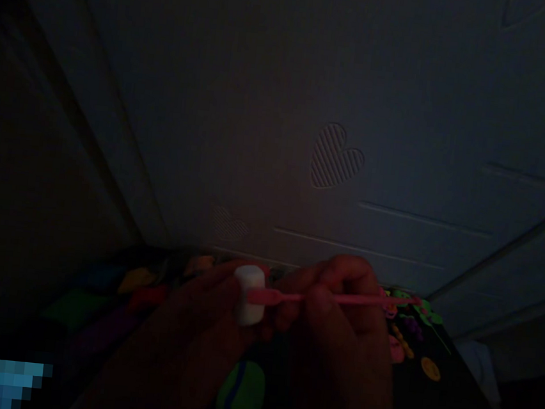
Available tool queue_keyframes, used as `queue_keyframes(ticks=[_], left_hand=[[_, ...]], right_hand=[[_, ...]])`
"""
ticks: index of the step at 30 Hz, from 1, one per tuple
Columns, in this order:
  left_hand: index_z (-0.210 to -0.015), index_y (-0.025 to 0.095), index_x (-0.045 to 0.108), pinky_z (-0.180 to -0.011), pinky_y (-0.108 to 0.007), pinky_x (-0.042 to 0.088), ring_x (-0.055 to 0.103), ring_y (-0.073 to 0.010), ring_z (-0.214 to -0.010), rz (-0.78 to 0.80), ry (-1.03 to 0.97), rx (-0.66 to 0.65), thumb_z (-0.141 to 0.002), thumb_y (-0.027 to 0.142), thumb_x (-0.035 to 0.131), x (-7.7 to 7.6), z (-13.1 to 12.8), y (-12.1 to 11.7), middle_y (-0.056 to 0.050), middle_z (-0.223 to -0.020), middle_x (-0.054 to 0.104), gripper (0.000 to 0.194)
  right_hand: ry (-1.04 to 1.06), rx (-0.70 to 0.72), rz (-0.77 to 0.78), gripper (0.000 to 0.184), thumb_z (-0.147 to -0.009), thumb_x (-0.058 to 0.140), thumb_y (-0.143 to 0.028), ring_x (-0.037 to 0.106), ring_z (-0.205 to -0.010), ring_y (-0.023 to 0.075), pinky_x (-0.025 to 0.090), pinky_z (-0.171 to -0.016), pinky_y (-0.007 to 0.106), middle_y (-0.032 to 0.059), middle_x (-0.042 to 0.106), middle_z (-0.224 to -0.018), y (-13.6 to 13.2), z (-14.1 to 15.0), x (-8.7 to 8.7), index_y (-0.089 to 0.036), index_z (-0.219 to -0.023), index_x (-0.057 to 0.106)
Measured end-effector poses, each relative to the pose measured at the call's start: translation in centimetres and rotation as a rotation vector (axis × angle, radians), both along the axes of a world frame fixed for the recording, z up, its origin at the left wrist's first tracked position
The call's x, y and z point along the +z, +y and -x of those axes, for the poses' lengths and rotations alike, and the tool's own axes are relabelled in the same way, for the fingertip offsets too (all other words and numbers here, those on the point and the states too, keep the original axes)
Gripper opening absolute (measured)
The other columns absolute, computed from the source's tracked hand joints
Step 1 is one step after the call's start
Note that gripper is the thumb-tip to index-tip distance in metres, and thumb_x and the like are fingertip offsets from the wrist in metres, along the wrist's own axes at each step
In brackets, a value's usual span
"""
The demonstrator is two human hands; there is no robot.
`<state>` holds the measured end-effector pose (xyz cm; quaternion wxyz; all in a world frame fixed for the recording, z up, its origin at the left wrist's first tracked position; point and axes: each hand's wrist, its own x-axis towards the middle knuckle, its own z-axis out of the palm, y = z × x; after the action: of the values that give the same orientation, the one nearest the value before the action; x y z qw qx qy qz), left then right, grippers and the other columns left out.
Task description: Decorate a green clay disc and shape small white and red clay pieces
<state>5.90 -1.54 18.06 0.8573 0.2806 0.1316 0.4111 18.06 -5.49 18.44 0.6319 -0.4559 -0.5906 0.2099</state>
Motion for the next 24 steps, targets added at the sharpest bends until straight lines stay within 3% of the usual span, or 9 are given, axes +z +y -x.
queue_keyframes(ticks=[4, 7, 12, 18, 21, 24], left_hand=[[-0.071, 0.024, 0.075, -0.066, -0.020, 0.050, 0.059, -0.0107, -0.062, 0.022, 0.005, 0.022, -0.077, 0.009, 0.062, 0.5, 0.0, -0.1, 0.001, -0.065, 0.067, 0.021], [-0.067, 0.025, 0.074, -0.067, -0.022, 0.050, 0.060, -0.0123, -0.065, 0.017, 0.013, 0.035, -0.076, 0.012, 0.064, 1.0, 0.3, -0.1, 0.001, -0.068, 0.068, 0.018], [-0.071, 0.021, 0.074, -0.070, -0.020, 0.048, 0.058, -0.0098, -0.068, 0.016, -0.064, -0.033, -0.076, 0.019, 0.066, 0.6, 0.4, 0.1, 0.001, -0.072, 0.067, 0.010], [-0.078, 0.020, 0.072, -0.071, -0.027, 0.048, 0.059, -0.0139, -0.071, 0.006, -0.082, -0.059, -0.070, 0.029, 0.073, -0.3, 0.0, 0.1, -0.001, -0.075, 0.066, 0.011], [-0.076, 0.022, 0.071, -0.075, -0.030, 0.048, 0.060, -0.0152, -0.071, 0.000, -0.036, -0.014, -0.069, 0.029, 0.074, 0.2, 0.0, 0.1, 0.000, -0.074, 0.065, 0.010], [-0.071, 0.024, 0.070, -0.076, -0.034, 0.049, 0.061, -0.0183, -0.071, -0.020, 0.051, 0.050, -0.067, 0.028, 0.075, 1.0, 0.3, -0.1, 0.000, -0.070, 0.066, 0.007]], right_hand=[[0.174, 0.090, -0.035, 0.006, -0.087, 0.052, -0.028, 0.058, -0.056, 0.0162, 0.047, -0.049, 0.030, -0.0028, 0.060, -0.066, -0.2, 0.2, 0.0, -0.032, -0.082, 0.051], [0.302, 0.138, -0.061, 0.004, -0.087, 0.055, -0.029, 0.058, -0.059, 0.0138, 0.049, -0.052, 0.027, -0.0036, 0.061, -0.068, -0.2, 0.5, -0.2, -0.033, -0.085, 0.055], [0.338, 0.188, -0.038, 0.006, -0.084, 0.060, -0.030, 0.053, -0.054, 0.0134, 0.046, -0.047, 0.025, -0.0036, 0.055, -0.059, 0.0, -0.1, -0.4, -0.030, -0.079, 0.057], [0.415, 0.258, -0.008, 0.006, -0.082, 0.060, -0.026, 0.053, -0.050, 0.0145, 0.044, -0.044, 0.027, -0.0029, 0.059, -0.059, 0.2, 0.4, -0.1, -0.030, -0.079, 0.058], [0.520, 0.249, -0.130, 0.007, -0.083, 0.058, -0.025, 0.057, -0.056, 0.0138, 0.047, -0.048, 0.025, -0.0049, 0.059, -0.060, 0.2, 0.9, 0.0, -0.032, -0.083, 0.059], [0.417, 0.302, -0.128, 0.007, -0.081, 0.061, -0.021, 0.061, -0.062, 0.0112, 0.052, -0.058, 0.024, -0.0032, 0.065, -0.067, 0.1, 0.6, 0.0, -0.027, -0.084, 0.062]])
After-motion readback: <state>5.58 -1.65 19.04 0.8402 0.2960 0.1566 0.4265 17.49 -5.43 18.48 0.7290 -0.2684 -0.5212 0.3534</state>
